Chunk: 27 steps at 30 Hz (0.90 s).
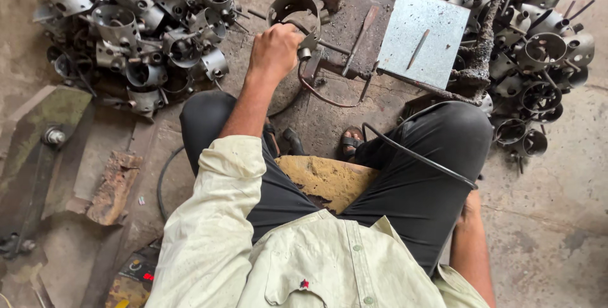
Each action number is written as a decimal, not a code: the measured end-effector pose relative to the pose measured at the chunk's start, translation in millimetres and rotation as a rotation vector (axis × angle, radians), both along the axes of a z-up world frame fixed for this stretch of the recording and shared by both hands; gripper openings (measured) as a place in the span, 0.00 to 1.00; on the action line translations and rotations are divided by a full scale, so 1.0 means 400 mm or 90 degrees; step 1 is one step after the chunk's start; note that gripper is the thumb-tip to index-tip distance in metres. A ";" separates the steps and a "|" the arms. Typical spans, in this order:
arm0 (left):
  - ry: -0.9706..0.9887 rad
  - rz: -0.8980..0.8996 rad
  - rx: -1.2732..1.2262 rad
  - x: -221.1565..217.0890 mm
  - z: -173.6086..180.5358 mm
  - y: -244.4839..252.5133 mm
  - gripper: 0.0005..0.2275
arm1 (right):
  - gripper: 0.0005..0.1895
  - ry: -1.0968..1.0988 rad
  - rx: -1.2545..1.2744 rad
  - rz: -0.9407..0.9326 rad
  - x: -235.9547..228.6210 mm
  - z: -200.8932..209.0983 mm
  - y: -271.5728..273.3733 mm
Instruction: The person sits on the floor and repeatedly picks up cylindrical metal parts from a pile. They use a welding torch to weld the parts, generating sparks, and then place the finished pieces into a separate pile. The person occasionally uses a metal rod to tap or adjust the parts during the process.
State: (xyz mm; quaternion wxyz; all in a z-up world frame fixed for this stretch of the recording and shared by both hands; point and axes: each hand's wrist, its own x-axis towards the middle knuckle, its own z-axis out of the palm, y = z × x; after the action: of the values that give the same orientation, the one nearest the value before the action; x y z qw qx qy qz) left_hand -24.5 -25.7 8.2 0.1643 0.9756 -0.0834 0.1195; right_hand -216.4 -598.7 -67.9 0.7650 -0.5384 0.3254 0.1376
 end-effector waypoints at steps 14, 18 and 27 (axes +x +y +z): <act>0.007 0.034 -0.132 -0.008 0.061 0.015 0.06 | 0.35 -0.536 0.178 -0.043 0.296 0.456 0.339; 0.030 0.029 -0.128 -0.002 0.060 0.018 0.06 | 0.39 -0.300 0.073 -0.064 0.323 0.450 0.571; 0.094 0.018 -0.069 0.029 -0.021 0.037 0.05 | 0.51 -0.729 -0.685 0.299 0.238 0.396 0.717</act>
State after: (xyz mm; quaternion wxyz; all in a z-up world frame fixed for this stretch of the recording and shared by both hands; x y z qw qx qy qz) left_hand -12.9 -11.1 -0.2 0.2209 0.9725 -0.0503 0.0539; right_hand -121.1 -311.8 90.3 0.4012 -0.8726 -0.2152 -0.1771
